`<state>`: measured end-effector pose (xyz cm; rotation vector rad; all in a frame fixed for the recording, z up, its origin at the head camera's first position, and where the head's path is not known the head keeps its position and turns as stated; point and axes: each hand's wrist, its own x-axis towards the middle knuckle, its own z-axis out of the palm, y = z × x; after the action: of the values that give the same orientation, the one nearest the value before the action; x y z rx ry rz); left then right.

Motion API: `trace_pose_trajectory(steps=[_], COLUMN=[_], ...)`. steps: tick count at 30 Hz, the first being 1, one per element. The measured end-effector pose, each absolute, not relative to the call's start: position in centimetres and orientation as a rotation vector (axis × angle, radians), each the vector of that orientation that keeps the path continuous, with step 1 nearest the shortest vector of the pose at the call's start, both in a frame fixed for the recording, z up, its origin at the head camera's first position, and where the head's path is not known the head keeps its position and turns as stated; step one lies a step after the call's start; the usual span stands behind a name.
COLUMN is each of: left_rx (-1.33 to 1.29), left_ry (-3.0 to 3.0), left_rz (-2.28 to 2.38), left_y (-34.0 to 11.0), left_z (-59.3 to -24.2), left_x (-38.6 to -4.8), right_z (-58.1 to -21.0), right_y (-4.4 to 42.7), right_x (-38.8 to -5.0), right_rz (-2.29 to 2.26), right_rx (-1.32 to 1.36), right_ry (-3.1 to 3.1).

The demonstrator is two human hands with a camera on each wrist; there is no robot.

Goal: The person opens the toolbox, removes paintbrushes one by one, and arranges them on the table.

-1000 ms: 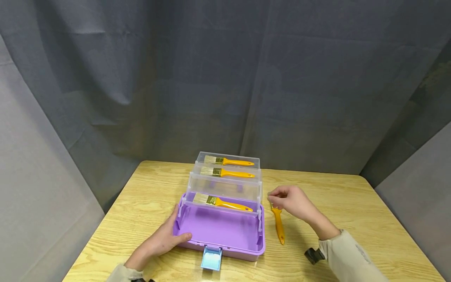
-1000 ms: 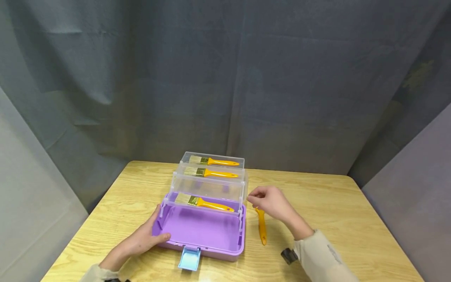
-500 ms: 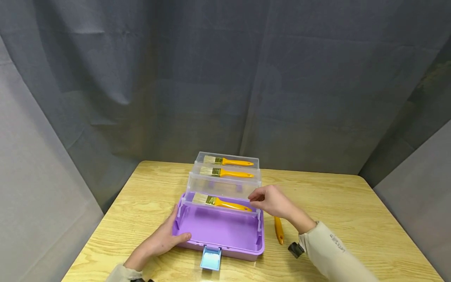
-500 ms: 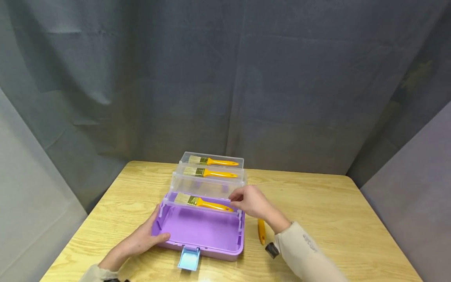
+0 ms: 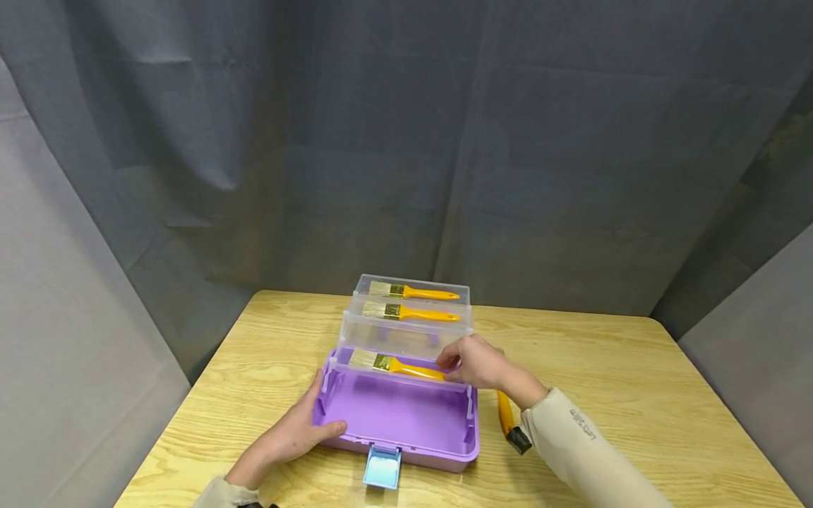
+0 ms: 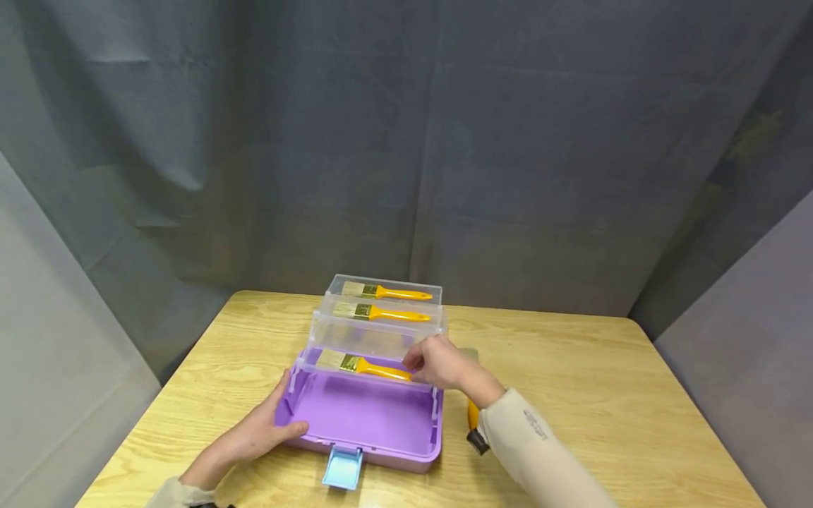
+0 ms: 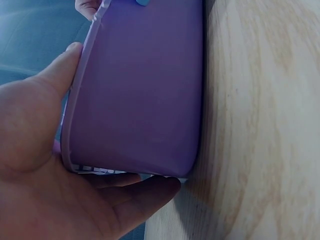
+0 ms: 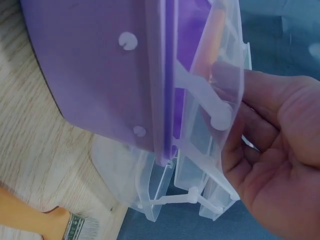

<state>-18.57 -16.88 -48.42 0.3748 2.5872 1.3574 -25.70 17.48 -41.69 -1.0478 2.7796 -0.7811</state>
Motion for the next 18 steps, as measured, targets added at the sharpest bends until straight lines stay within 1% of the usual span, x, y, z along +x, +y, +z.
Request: trace_pose_trajectory(steps=[7,18], left_rx=[0.372,0.38], left_ry=[2.591,2.603], left_rz=[1.356,1.359], left_y=[-16.74,-16.8], left_z=[-48.34,-48.51], left_x=[-18.52,-18.52], right_z=[-41.64,-41.57], right_y=[17.2,16.9], right_x=[-25.96,-26.04], right_rz=[-0.738,-0.7], right_rx=[-1.092,-1.058], right_ry=[2.763,2.761])
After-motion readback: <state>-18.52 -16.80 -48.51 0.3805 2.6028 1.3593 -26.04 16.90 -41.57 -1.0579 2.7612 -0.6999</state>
